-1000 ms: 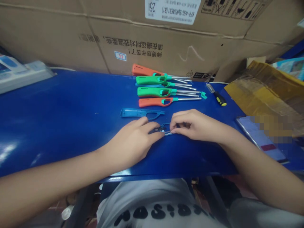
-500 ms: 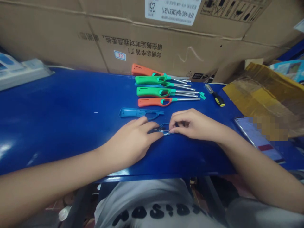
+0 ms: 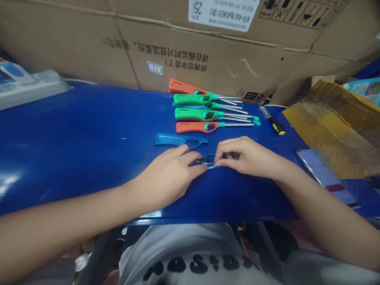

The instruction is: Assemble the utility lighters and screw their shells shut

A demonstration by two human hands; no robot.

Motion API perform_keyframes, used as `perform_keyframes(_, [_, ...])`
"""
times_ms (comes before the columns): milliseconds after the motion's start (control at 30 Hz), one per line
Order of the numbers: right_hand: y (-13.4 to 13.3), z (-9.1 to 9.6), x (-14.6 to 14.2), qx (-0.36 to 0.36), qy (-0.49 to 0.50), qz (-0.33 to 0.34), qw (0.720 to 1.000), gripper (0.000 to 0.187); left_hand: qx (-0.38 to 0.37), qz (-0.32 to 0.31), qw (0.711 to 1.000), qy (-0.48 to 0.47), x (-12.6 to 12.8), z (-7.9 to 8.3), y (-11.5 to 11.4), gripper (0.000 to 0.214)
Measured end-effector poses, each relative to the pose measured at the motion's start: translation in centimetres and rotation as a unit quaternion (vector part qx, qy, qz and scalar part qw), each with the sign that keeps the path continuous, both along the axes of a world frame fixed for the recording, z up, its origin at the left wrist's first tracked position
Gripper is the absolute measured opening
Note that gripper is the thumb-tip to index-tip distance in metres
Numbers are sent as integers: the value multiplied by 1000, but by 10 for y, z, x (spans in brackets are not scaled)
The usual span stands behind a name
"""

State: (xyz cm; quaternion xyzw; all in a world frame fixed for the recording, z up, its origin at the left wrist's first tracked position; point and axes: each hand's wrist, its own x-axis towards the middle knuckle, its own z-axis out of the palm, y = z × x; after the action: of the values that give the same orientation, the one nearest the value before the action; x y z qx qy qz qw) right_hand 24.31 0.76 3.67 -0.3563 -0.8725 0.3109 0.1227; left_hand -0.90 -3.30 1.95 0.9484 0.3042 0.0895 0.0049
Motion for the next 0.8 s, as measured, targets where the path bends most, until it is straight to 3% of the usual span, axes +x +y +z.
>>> perform_keyframes(200, [-2,1,-2,39,-11,19,999,10,1,-1,1000,6,1,-2,0,38])
perform_keyframes(567, [1,-2,-2,-32,-1,-34,999,13,-1,-3,1000,11,0,0,0,35])
perform_keyframes(800, [-2,1,-4,31,-14,0,999,10,-4,-2,1000,13,1,0,0,37])
